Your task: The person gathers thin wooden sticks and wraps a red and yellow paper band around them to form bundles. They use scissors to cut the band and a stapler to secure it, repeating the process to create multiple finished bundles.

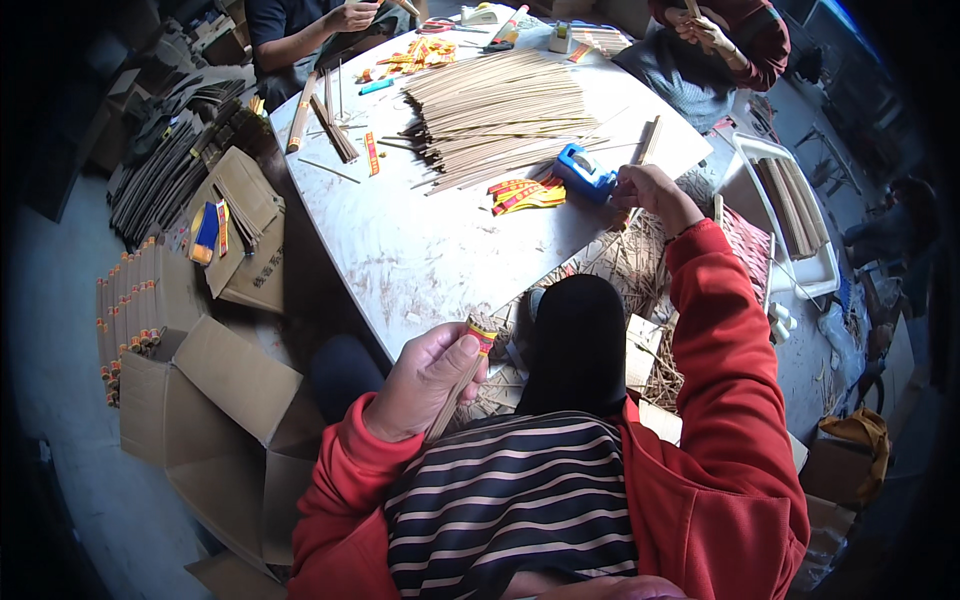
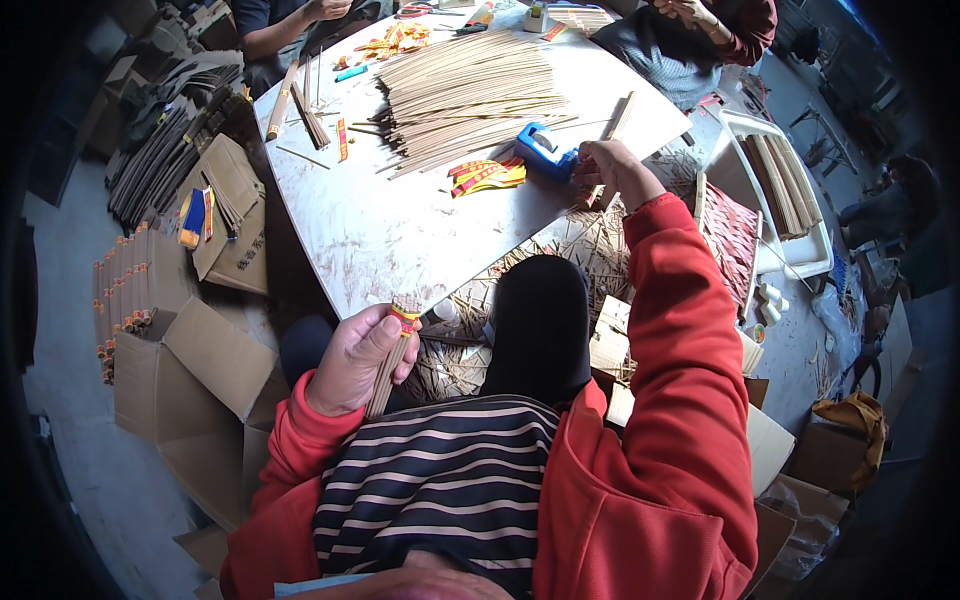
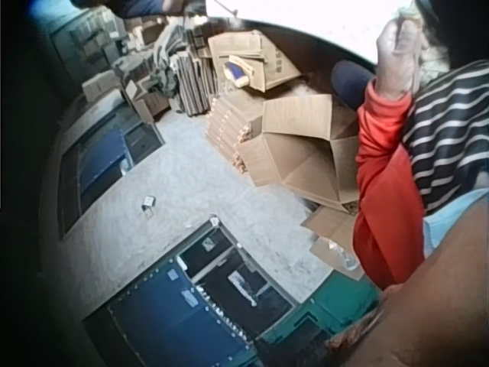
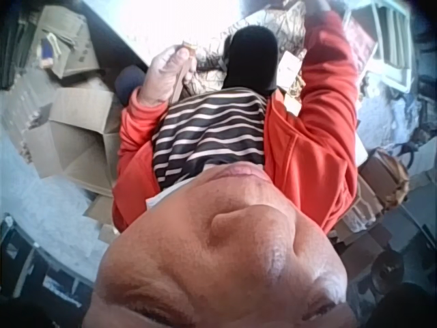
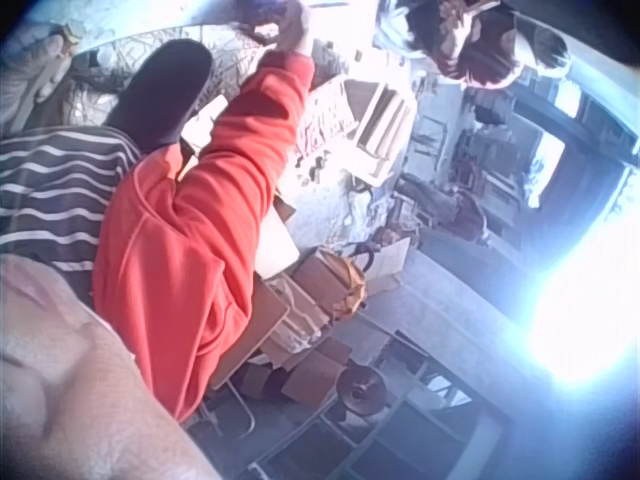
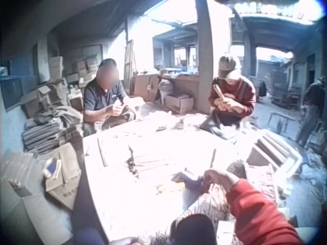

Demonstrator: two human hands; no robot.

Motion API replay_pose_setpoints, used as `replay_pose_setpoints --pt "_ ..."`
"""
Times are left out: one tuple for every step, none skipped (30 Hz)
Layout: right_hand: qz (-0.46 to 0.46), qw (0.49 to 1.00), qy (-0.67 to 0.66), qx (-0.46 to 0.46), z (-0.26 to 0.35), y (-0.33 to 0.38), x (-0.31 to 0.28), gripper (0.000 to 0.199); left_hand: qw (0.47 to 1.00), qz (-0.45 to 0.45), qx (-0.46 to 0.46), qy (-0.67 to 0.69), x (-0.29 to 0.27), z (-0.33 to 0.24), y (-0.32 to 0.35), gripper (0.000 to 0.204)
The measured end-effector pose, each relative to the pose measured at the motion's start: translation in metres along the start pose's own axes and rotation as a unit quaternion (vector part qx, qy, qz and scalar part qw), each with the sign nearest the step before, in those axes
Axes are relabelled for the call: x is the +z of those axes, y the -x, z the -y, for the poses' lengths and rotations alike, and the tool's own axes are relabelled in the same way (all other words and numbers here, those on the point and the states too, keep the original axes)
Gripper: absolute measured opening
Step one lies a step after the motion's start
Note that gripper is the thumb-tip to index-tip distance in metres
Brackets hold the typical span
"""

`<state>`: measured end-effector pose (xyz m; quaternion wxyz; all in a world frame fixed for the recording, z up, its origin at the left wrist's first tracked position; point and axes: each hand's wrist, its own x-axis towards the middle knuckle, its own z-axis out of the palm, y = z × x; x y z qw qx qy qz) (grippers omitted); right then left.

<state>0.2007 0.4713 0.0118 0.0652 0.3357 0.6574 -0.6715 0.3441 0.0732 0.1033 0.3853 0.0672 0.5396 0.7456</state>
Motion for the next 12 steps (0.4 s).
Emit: replay_pose_setpoints --pt "0.005 1.000 0.010 -0.002 0.001 0.002 0.002 0.020 1.000 0.000 0.001 0.000 0.000 0.000 0.001 0.029" --pt "0.007 1.000 0.020 -0.004 0.003 0.004 0.001 0.019 1.000 0.002 0.002 0.000 0.000 0.000 0.000 0.029" --pt "0.010 0.999 0.030 -0.006 0.004 0.005 0.001 0.018 1.000 0.002 0.001 0.000 0.000 0.000 0.000 0.030" --pt "0.015 1.000 0.027 -0.003 0.003 0.003 0.000 0.018 1.000 0.003 0.000 0.001 0.001 0.000 -0.001 0.030" --pt "0.020 1.000 0.024 0.000 0.003 0.000 -0.002 0.017 1.000 0.004 -0.001 0.001 0.001 0.000 -0.001 0.030" --pt "0.025 0.999 0.021 0.003 0.002 -0.003 -0.003 0.017 1.000 0.004 -0.002 0.001 0.002 0.000 -0.002 0.030" --pt "0.018 1.000 0.026 0.001 0.000 -0.006 -0.004 0.017 1.000 0.004 -0.003 0.001 0.002 0.001 -0.002 0.030" --pt "0.011 0.999 0.032 -0.002 -0.001 -0.009 -0.004 0.017 1.000 0.004 -0.004 0.001 0.001 0.002 -0.003 0.030" --pt "0.004 0.999 0.037 -0.005 -0.001 -0.010 -0.004 0.017 1.000 0.004 -0.005 0.003 0.001 0.002 -0.003 0.030" --pt "0.005 0.999 0.036 -0.007 -0.002 -0.011 -0.005 0.018 1.000 0.005 -0.006 0.004 0.001 0.002 -0.003 0.030" --pt "0.006 0.999 0.035 -0.009 0.000 -0.010 -0.003 0.018 1.000 0.006 -0.006 0.006 0.001 0.002 -0.003 0.030" --pt "0.007 0.999 0.034 -0.011 0.001 -0.008 -0.002 0.018 1.000 0.006 -0.006 0.006 0.001 0.002 -0.003 0.030"
